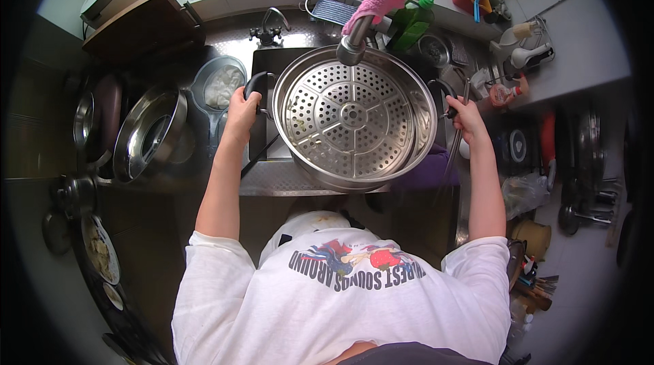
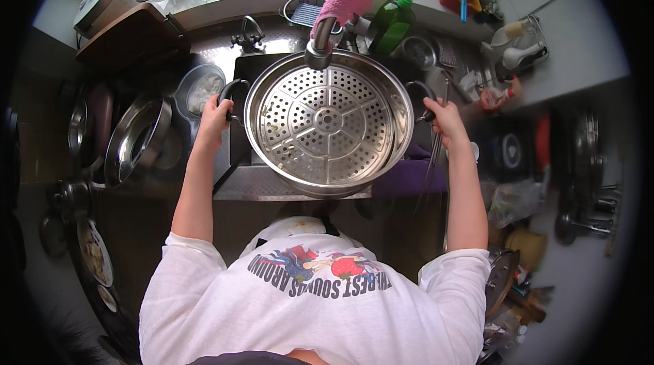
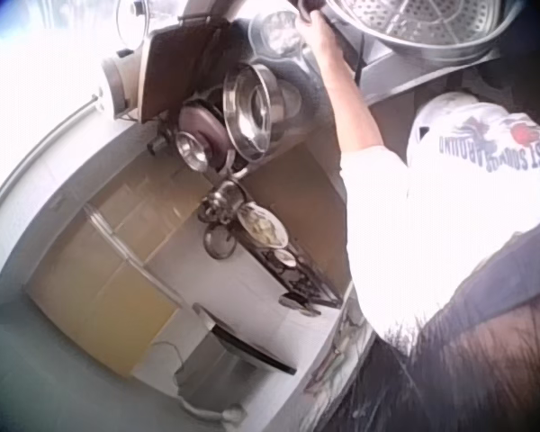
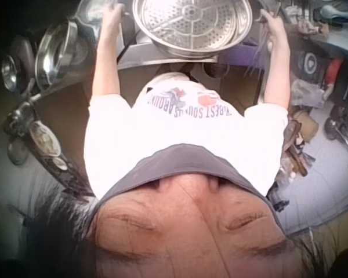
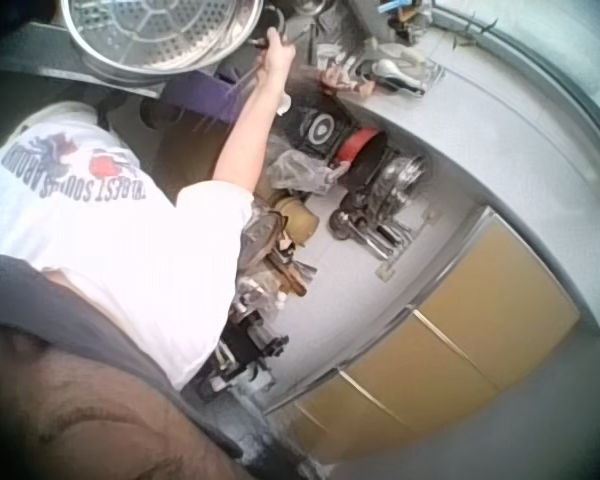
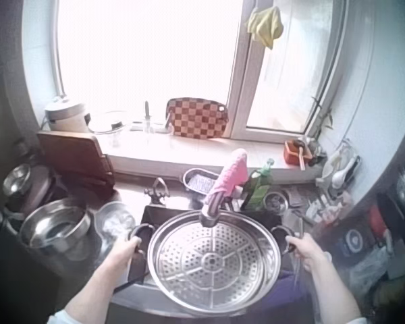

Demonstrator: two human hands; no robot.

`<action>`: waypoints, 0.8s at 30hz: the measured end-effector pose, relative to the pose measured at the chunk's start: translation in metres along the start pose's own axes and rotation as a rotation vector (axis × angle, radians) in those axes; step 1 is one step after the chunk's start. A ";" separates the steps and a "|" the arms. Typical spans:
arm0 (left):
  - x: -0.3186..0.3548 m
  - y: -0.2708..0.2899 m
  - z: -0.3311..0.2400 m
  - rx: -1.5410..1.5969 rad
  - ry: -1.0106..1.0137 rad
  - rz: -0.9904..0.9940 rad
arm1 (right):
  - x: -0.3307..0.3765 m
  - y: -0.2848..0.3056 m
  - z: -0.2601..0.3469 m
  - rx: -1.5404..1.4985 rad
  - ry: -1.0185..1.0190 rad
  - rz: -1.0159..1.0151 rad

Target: The person uses a yellow spatula and chopsticks to transfer steamed dumplings from a steamer pot onto a plate and into a bowl. After serving, the person removes the steamer insert and rinses it under the tap.

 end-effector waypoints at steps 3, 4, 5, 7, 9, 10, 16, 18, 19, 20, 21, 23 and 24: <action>-0.003 0.009 0.004 0.017 0.000 0.021 | -0.017 -0.014 0.001 0.007 -0.027 0.031; -0.005 0.011 0.006 0.025 0.005 0.015 | -0.023 -0.019 0.002 0.012 -0.031 0.032; -0.007 0.013 0.007 0.030 0.015 0.018 | -0.028 -0.023 0.004 0.017 -0.034 0.032; -0.008 0.016 0.011 0.060 0.021 0.011 | -0.033 -0.029 0.006 0.024 -0.039 0.020; -0.002 0.016 0.009 0.079 0.028 0.005 | -0.033 -0.032 0.007 0.026 -0.036 -0.014; 0.001 0.017 0.010 0.083 0.035 0.010 | -0.028 -0.033 0.009 0.032 -0.032 -0.041; 0.029 0.007 0.003 0.078 0.091 0.075 | 0.012 -0.011 0.018 0.034 -0.025 -0.095; 0.028 -0.001 0.012 0.031 0.082 0.127 | 0.022 0.006 0.016 -0.003 -0.018 -0.130; 0.027 -0.007 0.014 -0.002 0.076 0.141 | 0.032 0.013 0.019 -0.065 -0.012 -0.118; 0.029 -0.014 0.013 -0.036 0.069 0.155 | 0.039 0.022 0.019 -0.127 -0.005 -0.108; 0.033 -0.019 0.010 -0.065 0.135 0.204 | 0.042 0.033 0.013 -0.178 0.001 -0.142; 0.026 -0.032 0.025 -0.142 0.089 0.246 | 0.057 0.056 0.010 -0.204 0.008 -0.132; 0.023 -0.039 0.030 -0.181 0.065 0.270 | 0.066 0.066 0.011 -0.188 0.007 -0.130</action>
Point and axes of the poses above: each hand's wrist, its own x-axis away from the middle knuckle, its own y-axis out of the back of the hand, z = x × y, the point moved 1 cm from there along -x, towards the middle knuckle
